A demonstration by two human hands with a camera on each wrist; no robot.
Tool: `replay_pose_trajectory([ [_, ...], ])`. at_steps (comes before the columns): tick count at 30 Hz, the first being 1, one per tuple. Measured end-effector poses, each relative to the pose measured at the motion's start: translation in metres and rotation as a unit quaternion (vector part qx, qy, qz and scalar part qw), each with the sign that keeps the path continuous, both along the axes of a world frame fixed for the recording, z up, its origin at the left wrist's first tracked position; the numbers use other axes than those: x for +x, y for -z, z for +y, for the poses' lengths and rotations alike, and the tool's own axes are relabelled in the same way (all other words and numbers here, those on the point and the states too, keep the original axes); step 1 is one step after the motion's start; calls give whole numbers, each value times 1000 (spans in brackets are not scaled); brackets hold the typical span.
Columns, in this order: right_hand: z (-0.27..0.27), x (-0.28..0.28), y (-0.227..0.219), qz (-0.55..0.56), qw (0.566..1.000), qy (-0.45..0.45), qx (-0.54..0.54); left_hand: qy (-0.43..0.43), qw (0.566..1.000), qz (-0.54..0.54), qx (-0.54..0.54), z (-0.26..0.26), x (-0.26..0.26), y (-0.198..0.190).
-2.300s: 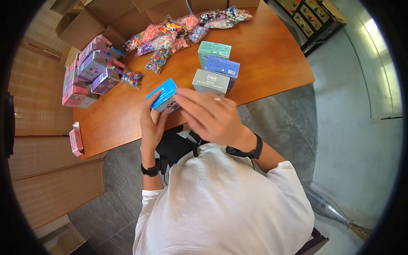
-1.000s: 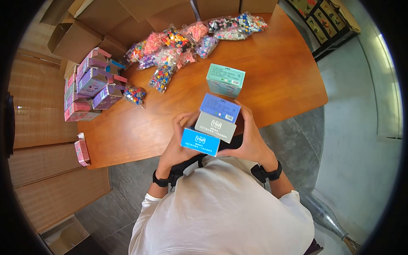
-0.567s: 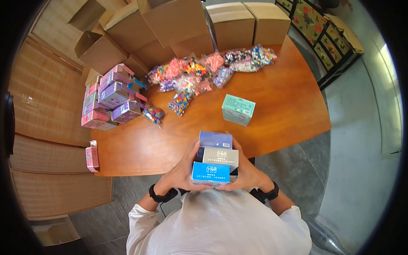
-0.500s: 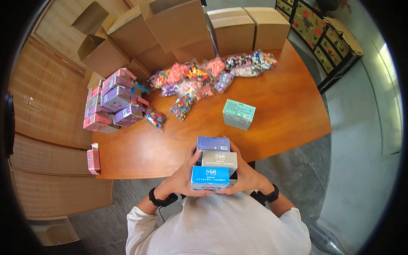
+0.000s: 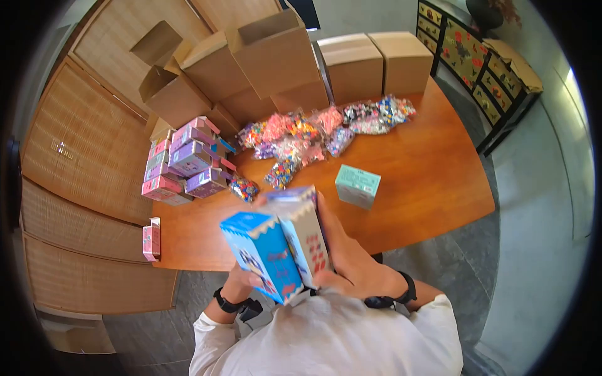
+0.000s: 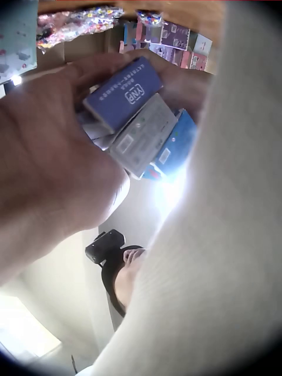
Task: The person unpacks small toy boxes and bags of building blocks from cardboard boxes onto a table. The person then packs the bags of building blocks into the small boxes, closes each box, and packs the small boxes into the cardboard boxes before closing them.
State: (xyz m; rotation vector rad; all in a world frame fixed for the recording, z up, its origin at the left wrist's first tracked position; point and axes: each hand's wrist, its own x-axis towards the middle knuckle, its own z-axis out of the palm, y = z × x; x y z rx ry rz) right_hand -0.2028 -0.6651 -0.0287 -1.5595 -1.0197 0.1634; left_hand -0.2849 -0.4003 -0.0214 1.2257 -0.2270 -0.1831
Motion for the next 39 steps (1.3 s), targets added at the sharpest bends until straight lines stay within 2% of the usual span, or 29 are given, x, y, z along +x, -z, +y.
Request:
replay_pose_trajectory([
  [1,4,-5,-11,17,999,49,-14,-4,1000,18,-15,-27,42,-2],
  [2,7,-5,-13,5,997,82,-16,-8,999,38,-32,-17,7,7],
  [3,11,-6,-13,-1,993,110,-33,-12,997,58,-49,-31,28,9],
  [5,15,-10,-14,-4,988,143,-52,-18,993,85,-81,-13,-2,15],
  [8,16,-9,-19,18,985,164,-52,-33,986,105,-125,-18,-3,28],
  [10,15,-6,-17,-144,957,234,-91,-43,980,116,-154,-24,-1,35],
  [11,15,-5,-16,-144,956,237,-92,-47,977,120,-168,-29,8,38],
  [13,16,-2,-16,-216,938,267,-52,-56,970,128,-198,-28,2,45],
  [16,17,1,-24,-224,941,222,-119,-75,956,140,-246,-32,9,55],
  [17,18,1,-26,-230,939,224,-123,-83,951,143,-261,-39,22,57],
  [18,20,1,-30,-232,939,221,-123,-93,945,145,-277,-30,7,61],
  [22,22,5,-46,-240,947,171,-127,-119,929,145,-319,-30,17,62],
  [24,20,13,-50,-214,966,98,-108,-124,903,176,-372,-35,22,48],
  [25,19,16,-57,-190,975,79,-77,-142,920,165,-325,-33,25,43],
  [26,15,23,-64,-196,974,82,-74,-138,922,160,-323,-29,30,36],
  [28,6,45,-78,-199,976,84,-15,-195,910,146,-336,-20,40,11],
  [30,-1,75,-108,-235,959,160,18,-196,940,86,-267,-4,51,-23],
  [33,14,152,-137,-311,903,293,42,-215,954,-3,-208,8,77,-85],
  [34,21,185,-140,-310,893,325,39,-223,948,-37,-224,7,92,-105],
  [35,29,218,-141,-309,881,356,37,-178,944,-48,-272,11,107,-129],
  [36,38,255,-141,-339,854,394,17,-83,948,-103,-291,14,121,-141],
  [37,48,285,-142,-368,824,430,-3,-66,947,-127,-288,13,138,-159],
  [38,60,303,-145,-372,823,429,0,-66,956,-140,-251,2,156,-181],
  [39,74,317,-150,-321,823,467,-43,-84,959,-157,-223,-5,175,-198],
])
